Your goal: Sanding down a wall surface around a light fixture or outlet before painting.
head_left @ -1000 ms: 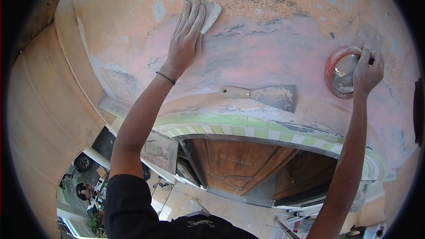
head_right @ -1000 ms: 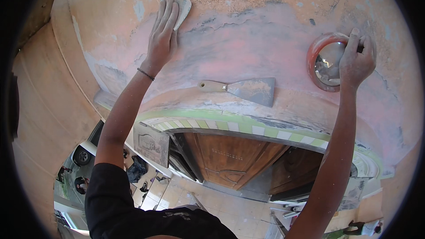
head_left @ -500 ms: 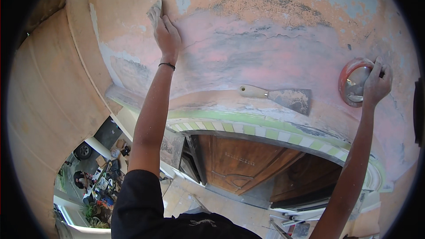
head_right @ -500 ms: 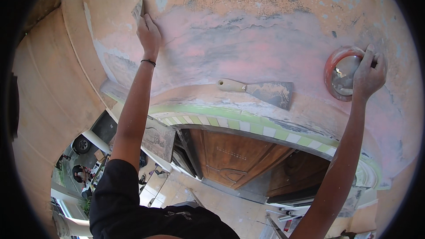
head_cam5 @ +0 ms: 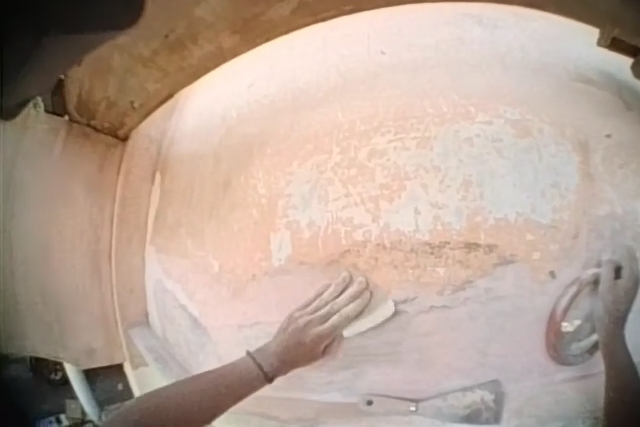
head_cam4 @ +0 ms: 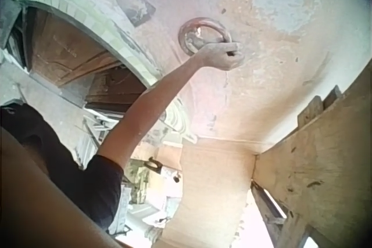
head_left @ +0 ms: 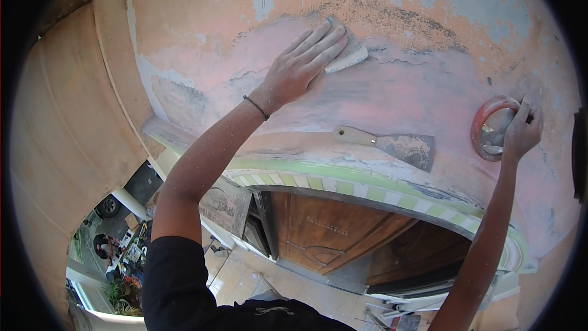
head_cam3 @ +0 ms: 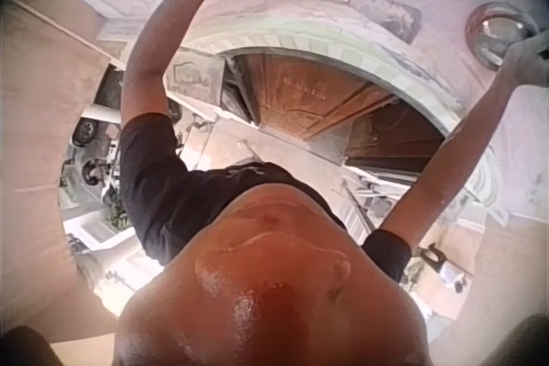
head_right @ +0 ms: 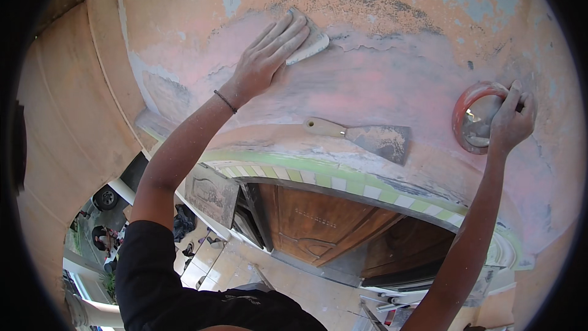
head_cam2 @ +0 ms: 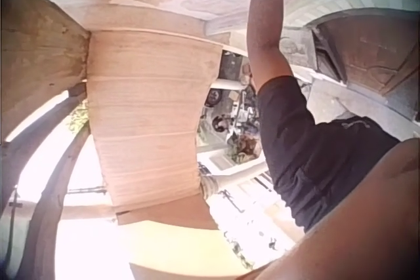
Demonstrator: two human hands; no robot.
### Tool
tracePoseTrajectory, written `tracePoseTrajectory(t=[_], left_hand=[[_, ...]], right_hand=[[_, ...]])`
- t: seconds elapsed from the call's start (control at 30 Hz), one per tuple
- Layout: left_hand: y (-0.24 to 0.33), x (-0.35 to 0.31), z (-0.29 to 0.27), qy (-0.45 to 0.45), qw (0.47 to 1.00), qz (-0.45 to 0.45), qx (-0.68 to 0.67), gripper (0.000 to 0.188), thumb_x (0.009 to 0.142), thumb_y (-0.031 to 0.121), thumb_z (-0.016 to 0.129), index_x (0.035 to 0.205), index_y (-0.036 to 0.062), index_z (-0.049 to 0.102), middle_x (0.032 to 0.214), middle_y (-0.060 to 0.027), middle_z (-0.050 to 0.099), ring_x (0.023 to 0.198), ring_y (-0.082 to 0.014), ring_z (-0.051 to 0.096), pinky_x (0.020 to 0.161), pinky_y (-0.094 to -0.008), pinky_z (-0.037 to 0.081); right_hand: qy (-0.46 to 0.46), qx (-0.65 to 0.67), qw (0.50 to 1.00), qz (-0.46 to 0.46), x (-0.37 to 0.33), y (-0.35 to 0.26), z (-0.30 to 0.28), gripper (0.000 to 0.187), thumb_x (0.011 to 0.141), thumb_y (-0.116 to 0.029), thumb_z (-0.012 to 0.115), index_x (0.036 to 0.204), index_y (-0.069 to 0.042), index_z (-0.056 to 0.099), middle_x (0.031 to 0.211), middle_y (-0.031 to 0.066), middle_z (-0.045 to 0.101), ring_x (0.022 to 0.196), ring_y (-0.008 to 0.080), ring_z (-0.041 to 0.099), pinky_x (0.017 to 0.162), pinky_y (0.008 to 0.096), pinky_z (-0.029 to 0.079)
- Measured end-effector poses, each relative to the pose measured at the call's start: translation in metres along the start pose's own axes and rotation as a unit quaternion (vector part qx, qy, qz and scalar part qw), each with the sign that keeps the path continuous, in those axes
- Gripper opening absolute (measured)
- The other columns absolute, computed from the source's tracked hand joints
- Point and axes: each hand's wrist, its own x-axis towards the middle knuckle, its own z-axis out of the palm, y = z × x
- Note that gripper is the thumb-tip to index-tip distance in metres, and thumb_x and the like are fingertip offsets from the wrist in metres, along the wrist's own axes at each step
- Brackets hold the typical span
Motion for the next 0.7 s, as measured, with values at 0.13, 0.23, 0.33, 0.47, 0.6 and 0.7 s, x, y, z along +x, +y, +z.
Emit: tracePoseTrajectory(t=[0.13,0.23,0.33,0.47,0.6,0.7], left_hand=[[-0.059,0.015,-0.01,0.256,0.935,-0.245,0.013,0.049,0.101,0.006,0.052,0.148,-0.004,0.049,0.16,-0.0235,0.042,0.151,-0.0426,0.035,0.123,-0.0472,0.035],[-0.009,0.025,0.013,0.196,0.97,-0.132,0.05,0.045,0.103,0.002,0.049,0.148,-0.0061,0.048,0.156,-0.0284,0.044,0.15,-0.0442,0.034,0.122,-0.0467,0.036],[-0.052,0.015,-0.005,0.212,0.962,-0.161,0.057,0.043,0.105,0.003,0.048,0.147,-0.0062,0.049,0.156,-0.028,0.044,0.15,-0.0444,0.035,0.119,-0.0457,0.038],[-0.088,0.01,-0.028,0.266,0.923,-0.277,0.031,0.045,0.104,0.003,0.046,0.148,-0.0057,0.047,0.159,-0.0258,0.042,0.15,-0.0451,0.034,0.12,-0.0464,0.037],[-0.017,0.02,0.005,0.118,0.99,-0.072,-0.007,0.055,0.097,-0.004,0.056,0.151,-0.0034,0.047,0.159,-0.0243,0.043,0.152,-0.0442,0.033,0.123,-0.049,0.034],[-0.063,0.03,-0.013,0.234,0.964,-0.128,0.018,0.045,0.104,0.002,0.052,0.148,-0.0023,0.051,0.158,-0.0234,0.045,0.15,-0.0422,0.037,0.122,-0.0477,0.035]], right_hand=[[-0.007,-0.008,1.0,-0.015,-0.001,-0.006,0.004,0.038,0.102,-0.027,0.067,0.078,0.002,0.06,0.078,0.0074,0.058,0.075,0.017,0.054,0.076,0.0343,0.047],[-0.004,-0.007,1.0,0.023,0.002,-0.002,-0.002,0.036,0.103,-0.026,0.066,0.079,0.001,0.062,0.08,0.0064,0.058,0.077,0.0159,0.055,0.077,0.0336,0.047],[0.008,0.025,1.0,0.013,-0.002,-0.003,0.006,0.037,0.102,-0.026,0.069,0.078,0.0,0.058,0.078,0.0051,0.056,0.074,0.0171,0.053,0.073,0.0337,0.047],[0.017,0.013,1.0,-0.002,-0.002,-0.013,0.002,0.037,0.102,-0.027,0.069,0.079,0.001,0.058,0.079,0.0047,0.055,0.073,0.0163,0.052,0.073,0.0332,0.046],[-0.024,-0.006,0.999,0.026,0.0,0.02,-0.003,0.033,0.103,-0.027,0.067,0.084,0.0,0.063,0.082,0.0035,0.06,0.077,0.0137,0.054,0.077,0.0321,0.047],[0.012,0.019,1.0,0.007,-0.003,-0.001,0.004,0.036,0.103,-0.027,0.067,0.08,0.0,0.059,0.079,0.0033,0.056,0.075,0.0137,0.052,0.075,0.0319,0.046]])
